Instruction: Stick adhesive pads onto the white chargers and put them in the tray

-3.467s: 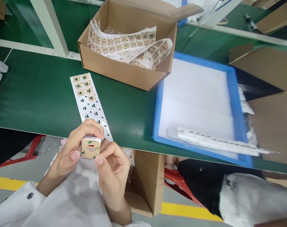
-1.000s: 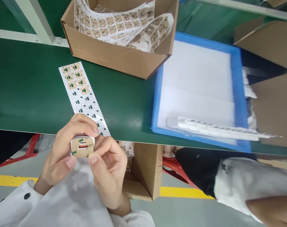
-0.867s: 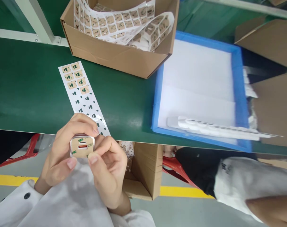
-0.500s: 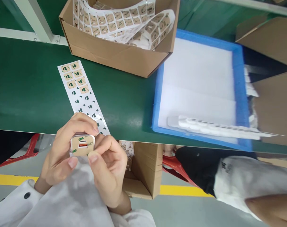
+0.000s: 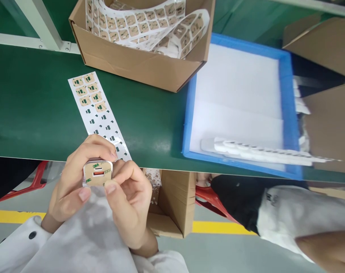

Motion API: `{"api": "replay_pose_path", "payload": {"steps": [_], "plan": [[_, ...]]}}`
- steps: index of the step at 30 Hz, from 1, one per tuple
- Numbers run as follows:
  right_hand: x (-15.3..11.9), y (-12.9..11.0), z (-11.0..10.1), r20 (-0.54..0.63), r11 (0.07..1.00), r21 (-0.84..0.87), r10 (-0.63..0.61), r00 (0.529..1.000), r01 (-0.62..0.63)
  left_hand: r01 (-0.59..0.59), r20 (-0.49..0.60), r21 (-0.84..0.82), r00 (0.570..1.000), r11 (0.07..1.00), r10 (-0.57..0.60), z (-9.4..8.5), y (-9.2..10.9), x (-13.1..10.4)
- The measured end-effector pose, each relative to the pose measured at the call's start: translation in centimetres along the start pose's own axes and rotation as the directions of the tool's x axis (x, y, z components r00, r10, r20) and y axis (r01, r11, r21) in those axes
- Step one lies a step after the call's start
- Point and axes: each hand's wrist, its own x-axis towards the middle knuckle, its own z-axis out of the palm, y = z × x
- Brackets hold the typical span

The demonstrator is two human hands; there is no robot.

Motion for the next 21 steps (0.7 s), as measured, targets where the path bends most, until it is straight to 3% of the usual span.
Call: {"api": "replay_pose_path", "payload": {"steps": [11, 16, 21], "plan": [[0.2, 0.3, -0.3, 0.045, 0.997, -0.036, -0.071, 0.996, 0.072, -0.162, 0.066, 0.091, 0.985, 0.983, 0.157, -0.4, -1.2, 0.5], [-0.2, 0.7, -1.0, 0.037, 0.958, -0.2, -0.201, 0.979, 0.204, -0.149, 0.055, 0.097, 0.988, 0.984, 0.144, -0.3, -1.1, 0.3], [-0.4, 0.5, -1.5, 0.073, 0.826, -0.437, -0.363, 0.929, 0.357, -0.147, 0.068, 0.124, 0.988, 0.981, 0.139, -0.6, -1.3, 0.2]]}}
